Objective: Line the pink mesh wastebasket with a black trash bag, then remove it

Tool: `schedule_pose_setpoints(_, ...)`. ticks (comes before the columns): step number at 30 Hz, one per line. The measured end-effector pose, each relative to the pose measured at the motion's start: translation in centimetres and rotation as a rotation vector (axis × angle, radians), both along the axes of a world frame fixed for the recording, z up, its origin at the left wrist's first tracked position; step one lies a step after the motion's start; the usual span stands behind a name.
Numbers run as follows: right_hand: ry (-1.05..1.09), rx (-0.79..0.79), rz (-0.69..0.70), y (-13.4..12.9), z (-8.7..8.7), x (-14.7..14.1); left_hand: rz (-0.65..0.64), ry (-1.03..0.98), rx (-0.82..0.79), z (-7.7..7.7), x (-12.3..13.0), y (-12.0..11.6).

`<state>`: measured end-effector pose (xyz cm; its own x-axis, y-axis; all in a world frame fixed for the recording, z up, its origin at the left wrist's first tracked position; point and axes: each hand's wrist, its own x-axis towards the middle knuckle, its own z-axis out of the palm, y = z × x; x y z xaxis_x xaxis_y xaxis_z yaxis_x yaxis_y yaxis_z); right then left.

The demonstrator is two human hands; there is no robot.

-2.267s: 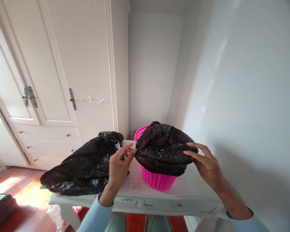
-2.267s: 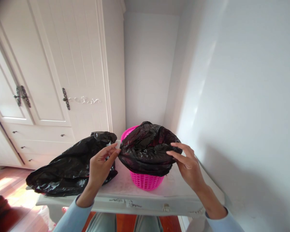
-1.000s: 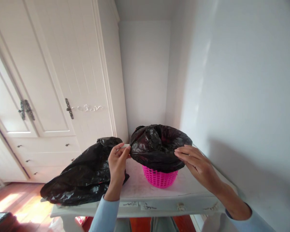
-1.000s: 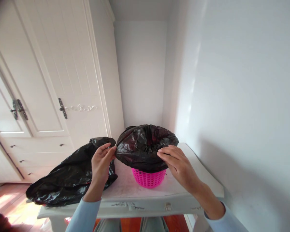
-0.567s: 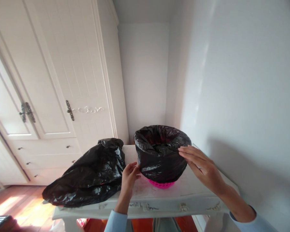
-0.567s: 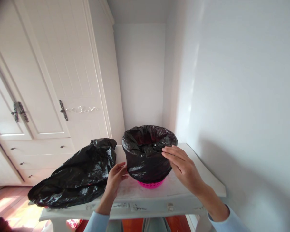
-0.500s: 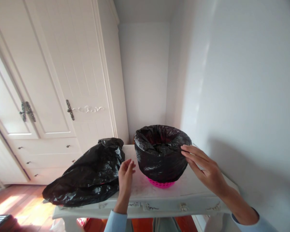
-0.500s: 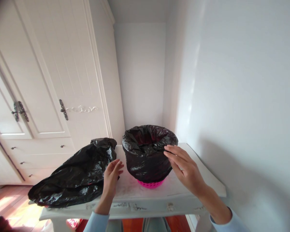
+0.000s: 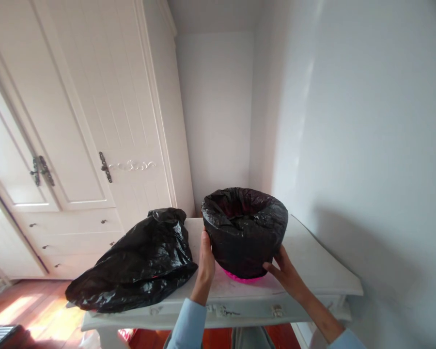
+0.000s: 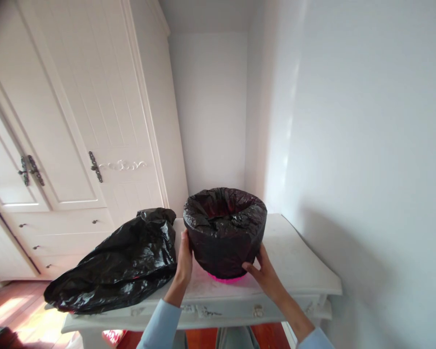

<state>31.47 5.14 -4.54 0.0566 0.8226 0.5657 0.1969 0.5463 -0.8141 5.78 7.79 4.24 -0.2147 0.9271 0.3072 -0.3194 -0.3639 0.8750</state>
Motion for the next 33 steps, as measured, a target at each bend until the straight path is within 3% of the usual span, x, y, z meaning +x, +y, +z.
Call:
schedule_pose_setpoints(3, -0.035, -0.028, 0.085, 0.4, -2.9, 1.2, 0.001, 0.005, -0.069, -2.5, 0.3, 0.3)
schedule_pose_setpoints(5, -0.015, -0.047, 0.061, 0.7, -3.5, 2.6, 0.082, -0.047, -0.107, -3.0, -0.3, 0.7)
schedule_pose_setpoints(7, 0.049, -0.056, -0.01, 0.9, -3.0, 3.9, 0.172, -0.085, -0.104, -2.5, -1.1, 1.2)
schedule_pose_setpoints(9, 0.147, -0.046, -0.072, 0.8, -1.3, 4.4, 0.204, -0.081, -0.066, -1.3, -1.6, 1.7)
schedule_pose_setpoints(12, 0.229, -0.015, -0.125, 0.3, 2.3, 3.6, 0.149, -0.031, -0.01, 0.4, -1.4, 2.2)
schedule_pose_setpoints(15, 0.209, 0.028, -0.133, 0.5, 4.7, 1.7, 0.042, 0.025, -0.086, 0.2, 0.1, 2.0)
schedule_pose_setpoints(17, 0.21, 0.026, -0.145, 1.2, 4.7, 0.8, -0.034, 0.021, -0.17, -1.2, 1.2, 1.2)
schedule_pose_setpoints(20, 0.297, -0.043, -0.154, 2.5, 2.9, 1.0, -0.114, -0.03, -0.167, -3.8, 1.9, -0.8)
schedule_pose_setpoints(23, 0.436, -0.115, -0.223, 2.7, 1.4, 2.0, -0.059, -0.028, -0.179, -5.4, 1.2, -2.5)
schedule_pose_setpoints(25, 0.534, -0.128, -0.312, 2.0, 2.0, 2.5, 0.032, 0.049, -0.137, -5.0, 0.1, -3.2)
schedule_pose_setpoints(27, 0.608, -0.07, -0.387, 0.7, 4.5, 2.6, 0.122, 0.194, 0.019, -3.3, -1.3, -3.4)
schedule_pose_setpoints(29, 0.577, 0.083, -0.433, -0.9, 8.6, 2.1, 0.216, 0.412, 0.257, -0.5, -2.5, -3.3)
schedule_pose_setpoints(31, 0.363, 0.277, -0.416, -2.2, 13.5, 1.3, 0.26, 0.694, 0.555, 3.0, -3.4, -2.9)
schedule_pose_setpoints(33, -0.039, 0.413, -0.341, -2.6, 18.4, 0.2, 0.234, 0.961, 0.818, 6.4, -3.9, -2.2)
